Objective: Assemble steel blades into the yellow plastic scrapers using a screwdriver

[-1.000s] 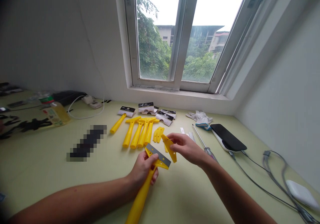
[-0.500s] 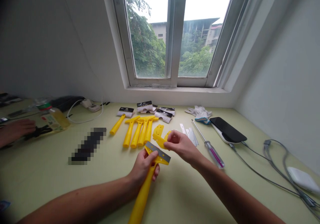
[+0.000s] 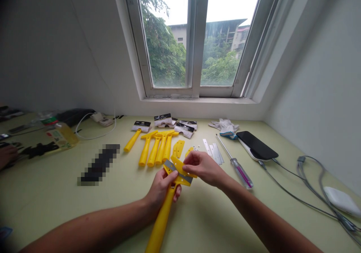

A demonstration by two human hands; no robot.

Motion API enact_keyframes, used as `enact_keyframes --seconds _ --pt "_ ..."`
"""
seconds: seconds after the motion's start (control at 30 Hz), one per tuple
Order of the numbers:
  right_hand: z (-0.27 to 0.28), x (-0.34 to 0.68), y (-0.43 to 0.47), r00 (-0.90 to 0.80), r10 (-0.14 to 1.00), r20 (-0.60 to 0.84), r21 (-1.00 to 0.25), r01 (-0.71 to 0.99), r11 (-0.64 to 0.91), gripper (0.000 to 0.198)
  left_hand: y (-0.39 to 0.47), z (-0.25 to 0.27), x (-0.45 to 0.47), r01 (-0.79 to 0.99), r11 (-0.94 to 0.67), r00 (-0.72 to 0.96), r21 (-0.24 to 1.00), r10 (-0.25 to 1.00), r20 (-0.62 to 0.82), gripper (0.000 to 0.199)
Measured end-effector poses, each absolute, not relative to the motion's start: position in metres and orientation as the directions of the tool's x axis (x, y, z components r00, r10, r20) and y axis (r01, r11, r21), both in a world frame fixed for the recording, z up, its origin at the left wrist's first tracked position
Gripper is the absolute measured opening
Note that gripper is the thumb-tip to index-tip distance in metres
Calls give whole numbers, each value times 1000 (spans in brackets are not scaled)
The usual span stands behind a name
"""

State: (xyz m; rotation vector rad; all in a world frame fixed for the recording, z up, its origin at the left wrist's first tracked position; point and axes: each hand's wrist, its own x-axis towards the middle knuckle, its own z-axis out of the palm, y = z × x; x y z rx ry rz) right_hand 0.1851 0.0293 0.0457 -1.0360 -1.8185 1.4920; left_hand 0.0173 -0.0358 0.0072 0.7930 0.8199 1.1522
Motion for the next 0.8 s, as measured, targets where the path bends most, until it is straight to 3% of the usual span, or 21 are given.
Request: enact_keyframes --seconds 0.57,0.8 --pt "43 181 25 -552 834 -5 -905 356 231 28 -34 6 19 -461 216 271 861 958 -95 37" --pt "46 183 26 -552 828 -101 -967 249 48 31 -35 5 19 -506 216 287 835 955 -73 38"
